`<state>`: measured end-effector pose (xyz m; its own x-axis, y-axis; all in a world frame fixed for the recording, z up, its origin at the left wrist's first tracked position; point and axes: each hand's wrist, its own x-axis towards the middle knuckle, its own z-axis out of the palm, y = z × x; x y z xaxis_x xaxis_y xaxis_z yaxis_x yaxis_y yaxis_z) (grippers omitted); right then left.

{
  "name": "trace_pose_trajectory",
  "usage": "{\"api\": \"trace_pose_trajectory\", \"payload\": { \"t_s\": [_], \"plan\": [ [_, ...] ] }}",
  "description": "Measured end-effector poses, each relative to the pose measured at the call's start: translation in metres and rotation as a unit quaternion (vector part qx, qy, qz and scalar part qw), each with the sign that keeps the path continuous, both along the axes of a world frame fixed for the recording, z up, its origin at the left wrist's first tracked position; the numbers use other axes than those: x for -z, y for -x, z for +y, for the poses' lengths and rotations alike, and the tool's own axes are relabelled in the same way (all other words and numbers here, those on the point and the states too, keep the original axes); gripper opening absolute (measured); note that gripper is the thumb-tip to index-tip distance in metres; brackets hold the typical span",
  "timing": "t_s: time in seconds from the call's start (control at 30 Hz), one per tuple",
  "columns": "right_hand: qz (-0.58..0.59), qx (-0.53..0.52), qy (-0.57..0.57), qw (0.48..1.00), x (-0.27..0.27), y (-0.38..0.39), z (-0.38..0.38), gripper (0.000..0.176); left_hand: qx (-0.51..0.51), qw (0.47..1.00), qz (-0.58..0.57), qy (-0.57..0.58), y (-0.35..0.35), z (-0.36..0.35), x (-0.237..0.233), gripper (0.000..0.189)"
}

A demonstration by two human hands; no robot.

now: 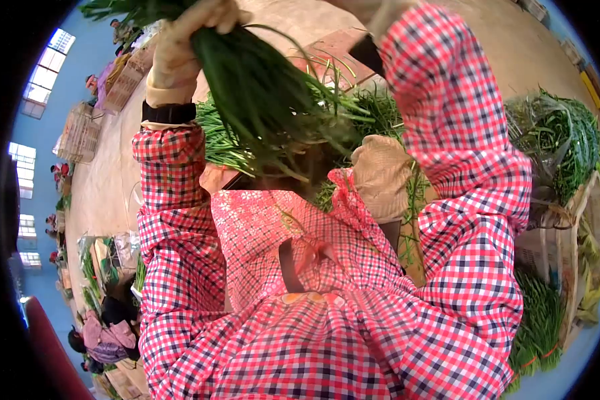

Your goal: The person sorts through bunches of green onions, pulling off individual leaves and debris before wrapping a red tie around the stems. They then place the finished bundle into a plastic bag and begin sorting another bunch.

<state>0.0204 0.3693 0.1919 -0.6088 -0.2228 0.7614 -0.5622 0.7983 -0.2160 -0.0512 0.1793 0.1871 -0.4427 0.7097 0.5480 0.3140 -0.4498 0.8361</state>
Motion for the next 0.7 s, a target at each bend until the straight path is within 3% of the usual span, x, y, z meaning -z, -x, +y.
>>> {"api": "trace_pose_trajectory", "payload": {
  "t_s": [0.03,0.1,0.13,0.17,0.2,0.23,0.27,0.33,0.37,0.4,0.47,0.6,0.63,0.7],
  "plan": [
    [0.009,0.014,-0.004,1.0,0.01,-0.006,0.007,0.071,0.053,0.996,-0.017,-0.073,0.01,-0.001,0.015,0.025],
    [-0.058,0.002,0.027,0.998,0.037,-0.03,0.013,0.075,0.147,0.968,-0.183,-0.093,0.043,-0.014,0.022,0.031],
    [-0.156,-0.021,0.068,0.985,0.05,-0.052,0.01,0.078,0.127,0.967,-0.192,-0.111,0.043,-0.025,0.016,0.034],
    [-0.334,-0.057,0.146,0.929,0.062,-0.072,0.005,0.108,0.108,0.965,-0.2,-0.128,0.043,-0.035,0.01,0.04],
    [-0.36,-0.012,0.113,0.926,0.072,-0.089,-0.005,0.113,-0.03,0.972,-0.198,-0.124,0.047,-0.046,0.005,0.021],
    [-0.378,0.018,0.113,0.919,0.097,-0.093,-0.009,0.109,0.298,0.93,-0.151,-0.154,0.03,-0.027,-0.009,0.014],
    [-0.479,0.102,0.144,0.86,0.099,-0.105,-0.019,0.095,0.285,0.932,-0.145,-0.169,0.043,-0.034,-0.01,0.018],
    [-0.465,0.14,0.211,0.848,0.121,-0.122,-0.02,0.072,0.306,0.915,-0.203,-0.167,0.031,-0.039,-0.023,0.016],
    [-0.399,0.107,0.217,0.885,0.14,-0.131,-0.017,0.058,0.261,0.923,-0.179,-0.218,0.023,-0.04,-0.022,0.016],
    [-0.33,0.073,0.22,0.915,0.151,-0.139,-0.016,0.044,0.302,0.91,-0.17,-0.226,0.034,-0.042,-0.02,0.018],
    [-0.209,0.111,0.154,0.959,0.157,-0.162,-0.02,0.032,0.36,0.893,-0.16,-0.217,0.047,-0.043,-0.017,0.025],
    [-0.149,0.116,0.08,0.979,0.162,-0.189,-0.018,0.033,0.386,0.895,-0.126,-0.185,0.041,-0.032,-0.02,0.029],
    [-0.106,0.103,0.118,0.982,0.167,-0.194,-0.021,0.036,0.399,0.895,-0.107,-0.169,0.041,-0.029,-0.022,0.029],
    [-0.146,0.124,0.084,0.978,0.162,-0.212,-0.022,0.04,0.41,0.888,-0.099,-0.18,0.03,-0.021,-0.023,0.029]
  ]
}}
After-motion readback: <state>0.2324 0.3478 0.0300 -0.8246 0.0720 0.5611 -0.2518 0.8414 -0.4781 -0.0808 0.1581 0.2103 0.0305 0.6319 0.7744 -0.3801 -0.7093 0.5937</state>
